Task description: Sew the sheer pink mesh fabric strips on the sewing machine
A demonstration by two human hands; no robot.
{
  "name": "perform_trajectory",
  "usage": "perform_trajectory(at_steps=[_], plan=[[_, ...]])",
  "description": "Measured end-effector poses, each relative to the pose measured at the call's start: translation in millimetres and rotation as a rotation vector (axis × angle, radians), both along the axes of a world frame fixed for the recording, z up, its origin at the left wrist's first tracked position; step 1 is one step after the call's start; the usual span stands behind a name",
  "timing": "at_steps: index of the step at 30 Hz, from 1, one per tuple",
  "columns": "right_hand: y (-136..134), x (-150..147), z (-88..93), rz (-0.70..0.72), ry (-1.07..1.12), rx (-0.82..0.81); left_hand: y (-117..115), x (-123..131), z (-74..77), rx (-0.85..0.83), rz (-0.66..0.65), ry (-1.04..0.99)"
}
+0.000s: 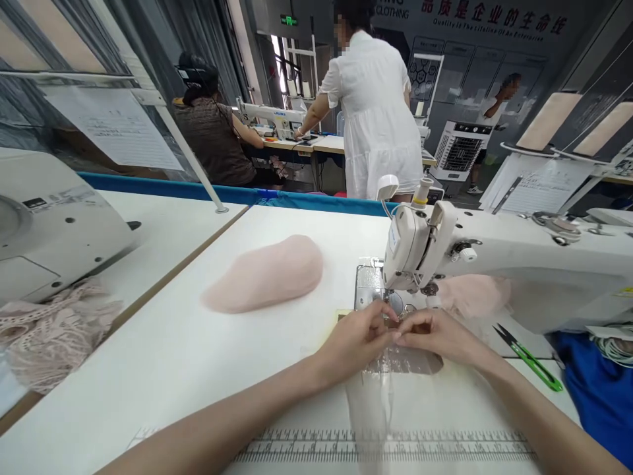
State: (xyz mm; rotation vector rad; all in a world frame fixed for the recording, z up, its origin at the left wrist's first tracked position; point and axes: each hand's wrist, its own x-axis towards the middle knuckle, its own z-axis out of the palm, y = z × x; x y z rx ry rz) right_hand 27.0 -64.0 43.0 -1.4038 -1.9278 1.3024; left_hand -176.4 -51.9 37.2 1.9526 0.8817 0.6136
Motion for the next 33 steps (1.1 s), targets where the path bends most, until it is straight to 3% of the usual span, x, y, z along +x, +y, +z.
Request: perform_trajectory(at_steps=[3,8,12,17,24,33], plan=[[-4.3,1.3,-2.3,-0.044,0.043,0.054,0.6,-4.2,-1.2,0.117,-0.003,0.109],[-7.4,5.4,-5.5,-0.099,-0.042,0.115,-0.2,-5.9,-5.5,0.281,0.121,0.319],[-10.8,-0.4,-10.2,-0.158,-0.099,0.166,-1.7,-5.7,-12.1,0.399,0.121,0.279],[-17.3,-11.6,-7.0,-0.199,0.053,0.204,-0.9,-7.6,-16.9,0.595,0.121,0.194],[-23.2,-14.0,-5.2,-0.158,0.031,0.534,0.2,-8.0,-14.0,0.457,0.090,0.104],[-24.9,-15.9,-11.7,-0.114,0.042,0.551,-1.9,-5.8,-13.9,0.471,0.083,0.050]])
